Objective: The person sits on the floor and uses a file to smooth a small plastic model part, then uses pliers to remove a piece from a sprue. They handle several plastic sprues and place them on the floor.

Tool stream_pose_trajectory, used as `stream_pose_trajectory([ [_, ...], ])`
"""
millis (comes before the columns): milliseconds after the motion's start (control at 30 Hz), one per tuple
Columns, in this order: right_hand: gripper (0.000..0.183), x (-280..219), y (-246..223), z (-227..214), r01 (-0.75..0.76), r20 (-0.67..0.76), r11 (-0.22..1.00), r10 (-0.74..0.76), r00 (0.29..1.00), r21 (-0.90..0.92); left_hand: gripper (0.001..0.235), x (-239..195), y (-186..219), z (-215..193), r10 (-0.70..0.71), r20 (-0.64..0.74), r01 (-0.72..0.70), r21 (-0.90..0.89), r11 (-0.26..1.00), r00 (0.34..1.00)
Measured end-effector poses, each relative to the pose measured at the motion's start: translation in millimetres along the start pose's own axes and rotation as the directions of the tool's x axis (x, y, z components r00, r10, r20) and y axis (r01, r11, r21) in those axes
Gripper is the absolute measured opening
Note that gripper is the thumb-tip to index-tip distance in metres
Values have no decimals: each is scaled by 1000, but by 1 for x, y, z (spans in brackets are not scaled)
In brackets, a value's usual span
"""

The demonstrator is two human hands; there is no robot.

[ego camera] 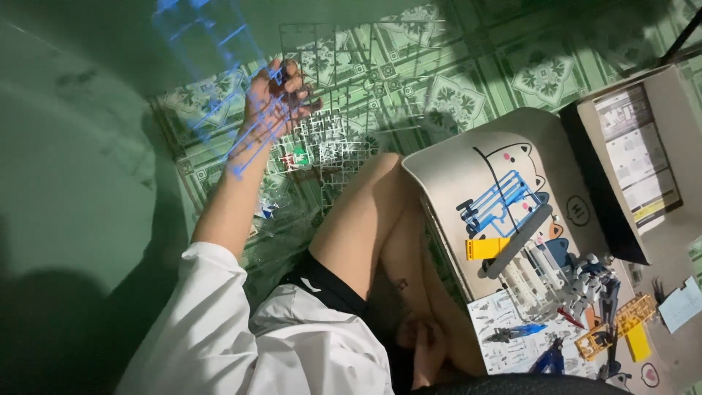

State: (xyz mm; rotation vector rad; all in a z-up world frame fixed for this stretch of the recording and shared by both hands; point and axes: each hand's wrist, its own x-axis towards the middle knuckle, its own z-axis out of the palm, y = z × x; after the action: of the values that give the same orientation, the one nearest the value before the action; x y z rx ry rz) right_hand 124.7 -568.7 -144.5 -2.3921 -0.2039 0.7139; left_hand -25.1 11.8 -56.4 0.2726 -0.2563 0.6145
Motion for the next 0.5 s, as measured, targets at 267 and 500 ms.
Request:
stream_pose_trajectory([
  [267,32,-2,-6,-1,-100,30,991,98,995,87,36,-23,21,-57,399,-713,512,696,504,577],
  [500,22,-15,-44,-5,-149,78,934,131,988,324,16,-26,37,-87,574,-712,793,585,169,403],
])
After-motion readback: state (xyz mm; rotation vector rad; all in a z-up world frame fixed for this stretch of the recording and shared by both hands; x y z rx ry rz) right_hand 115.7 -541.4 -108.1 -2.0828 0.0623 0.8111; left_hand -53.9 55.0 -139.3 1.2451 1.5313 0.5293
